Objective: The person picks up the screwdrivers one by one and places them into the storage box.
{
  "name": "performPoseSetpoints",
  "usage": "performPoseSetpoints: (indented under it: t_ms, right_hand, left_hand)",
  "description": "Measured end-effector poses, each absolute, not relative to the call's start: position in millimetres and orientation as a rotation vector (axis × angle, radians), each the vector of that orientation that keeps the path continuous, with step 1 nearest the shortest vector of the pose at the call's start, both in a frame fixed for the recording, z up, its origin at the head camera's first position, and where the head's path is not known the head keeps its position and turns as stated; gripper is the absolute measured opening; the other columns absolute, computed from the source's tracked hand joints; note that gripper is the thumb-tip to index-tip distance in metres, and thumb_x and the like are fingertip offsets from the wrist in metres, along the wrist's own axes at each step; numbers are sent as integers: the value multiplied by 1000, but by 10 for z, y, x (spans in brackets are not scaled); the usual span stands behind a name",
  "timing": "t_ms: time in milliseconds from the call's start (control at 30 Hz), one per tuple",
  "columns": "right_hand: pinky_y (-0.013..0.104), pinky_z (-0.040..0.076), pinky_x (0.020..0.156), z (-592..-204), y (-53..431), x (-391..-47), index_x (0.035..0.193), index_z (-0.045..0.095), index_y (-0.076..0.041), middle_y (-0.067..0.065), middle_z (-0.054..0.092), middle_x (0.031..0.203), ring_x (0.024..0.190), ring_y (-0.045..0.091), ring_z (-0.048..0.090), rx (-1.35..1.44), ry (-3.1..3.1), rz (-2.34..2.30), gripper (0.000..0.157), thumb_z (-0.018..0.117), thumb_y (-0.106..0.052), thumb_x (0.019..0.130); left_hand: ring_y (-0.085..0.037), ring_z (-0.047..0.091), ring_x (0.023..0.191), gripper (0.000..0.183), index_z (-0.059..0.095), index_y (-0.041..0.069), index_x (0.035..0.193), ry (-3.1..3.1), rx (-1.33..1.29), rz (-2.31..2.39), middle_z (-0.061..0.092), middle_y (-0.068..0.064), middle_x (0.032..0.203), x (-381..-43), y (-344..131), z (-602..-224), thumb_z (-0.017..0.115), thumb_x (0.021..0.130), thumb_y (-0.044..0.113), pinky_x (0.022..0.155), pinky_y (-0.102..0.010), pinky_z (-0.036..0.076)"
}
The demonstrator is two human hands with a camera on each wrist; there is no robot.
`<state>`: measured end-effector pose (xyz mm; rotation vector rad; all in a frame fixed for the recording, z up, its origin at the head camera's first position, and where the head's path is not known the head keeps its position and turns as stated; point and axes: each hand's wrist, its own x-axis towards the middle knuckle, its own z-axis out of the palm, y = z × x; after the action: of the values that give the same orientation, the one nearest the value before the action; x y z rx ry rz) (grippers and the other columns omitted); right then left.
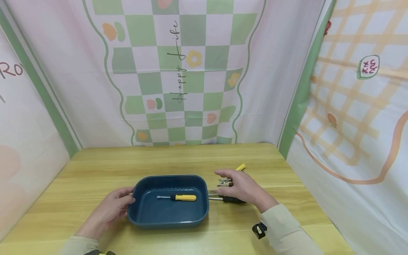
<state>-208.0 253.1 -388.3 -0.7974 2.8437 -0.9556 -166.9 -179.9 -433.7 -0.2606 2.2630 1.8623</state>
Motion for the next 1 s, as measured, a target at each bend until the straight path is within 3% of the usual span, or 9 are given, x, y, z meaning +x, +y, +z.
performPoseSetpoints:
  t_ms: [467, 1000]
  right_hand:
    - [60, 52, 103, -3957, 2657, -2083, 142, 64, -12, 8, 66, 141, 129, 36, 62, -764, 2809, -950, 55, 80, -27, 91]
    - [59, 53, 101, -4002, 2743, -2104, 138, 67, -8, 13, 69, 133, 121, 35, 65, -710, 2779, -885, 49, 79, -22, 92]
  left_hand:
    - [-21, 61, 82, 53, 54, -3, 147, 2262, -265, 1874, 63, -16, 113, -1653, -1791, -4315, 59, 95, 6, 59, -26, 52]
    - [-20, 62, 80, 54, 53, -3, 147, 2259, -265, 1885, 64, -15, 112, -1654, -1781, -4322, 59, 95, 5, 58, -25, 51]
